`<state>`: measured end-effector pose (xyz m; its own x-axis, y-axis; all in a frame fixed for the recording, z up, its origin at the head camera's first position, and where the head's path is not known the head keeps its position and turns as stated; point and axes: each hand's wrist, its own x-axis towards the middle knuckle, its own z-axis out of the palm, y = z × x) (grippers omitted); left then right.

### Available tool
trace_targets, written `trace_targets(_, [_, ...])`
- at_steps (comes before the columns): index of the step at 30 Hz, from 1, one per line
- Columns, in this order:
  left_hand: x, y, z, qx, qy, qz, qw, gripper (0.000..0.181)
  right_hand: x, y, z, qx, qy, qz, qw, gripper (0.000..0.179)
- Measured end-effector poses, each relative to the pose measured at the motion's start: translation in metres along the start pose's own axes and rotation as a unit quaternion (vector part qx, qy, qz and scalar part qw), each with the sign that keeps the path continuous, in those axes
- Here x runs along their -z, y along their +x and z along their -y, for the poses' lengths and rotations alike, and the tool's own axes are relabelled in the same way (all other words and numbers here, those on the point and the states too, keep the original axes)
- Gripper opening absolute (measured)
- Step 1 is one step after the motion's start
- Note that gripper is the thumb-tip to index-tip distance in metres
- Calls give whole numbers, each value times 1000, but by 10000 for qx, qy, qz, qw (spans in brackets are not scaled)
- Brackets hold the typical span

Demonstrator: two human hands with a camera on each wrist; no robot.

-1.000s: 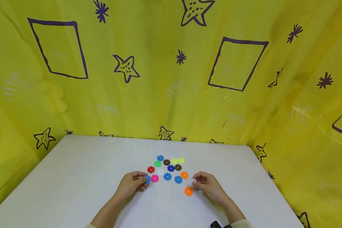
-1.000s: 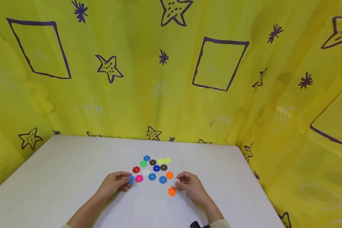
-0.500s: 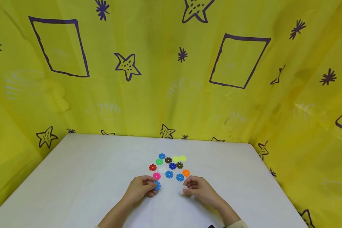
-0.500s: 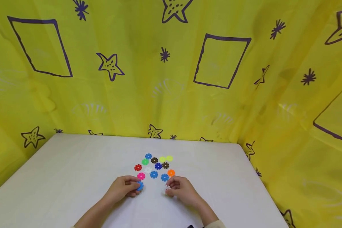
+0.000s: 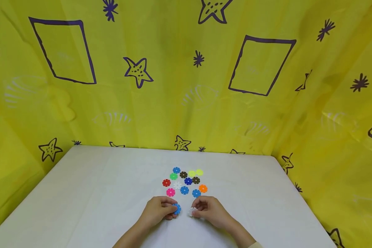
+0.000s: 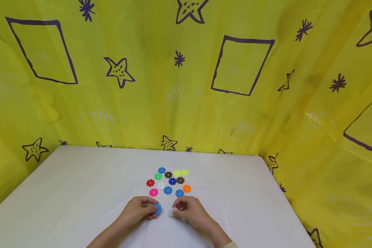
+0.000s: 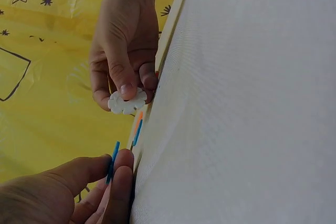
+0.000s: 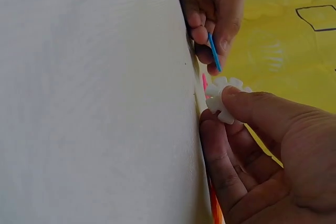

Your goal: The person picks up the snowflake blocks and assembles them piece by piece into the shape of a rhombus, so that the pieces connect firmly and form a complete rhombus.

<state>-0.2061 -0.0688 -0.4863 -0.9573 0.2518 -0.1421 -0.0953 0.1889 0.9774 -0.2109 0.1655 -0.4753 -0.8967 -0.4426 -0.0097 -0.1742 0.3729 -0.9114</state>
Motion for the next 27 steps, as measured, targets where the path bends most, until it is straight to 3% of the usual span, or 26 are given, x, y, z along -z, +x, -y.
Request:
trace_targets(9, [-3, -1, -2, 303, -8, 115, 9995, 25, -6, 4, 1, -27, -151, -214, 9997, 14])
trace_targets(17, [-5, -1, -4, 193, 185, 231, 9994, 22, -9, 6, 0, 53, -218, -375, 9990, 14])
trace_targets(23, [-7, 1, -8, 322, 514, 325, 9976, 20, -10, 6, 0, 27, -202, -384, 9991, 13])
trace_targets(27, [-4, 2, -8, 387, 400, 418, 9976, 21, -11, 6, 0, 50, -28, -311, 9995, 12])
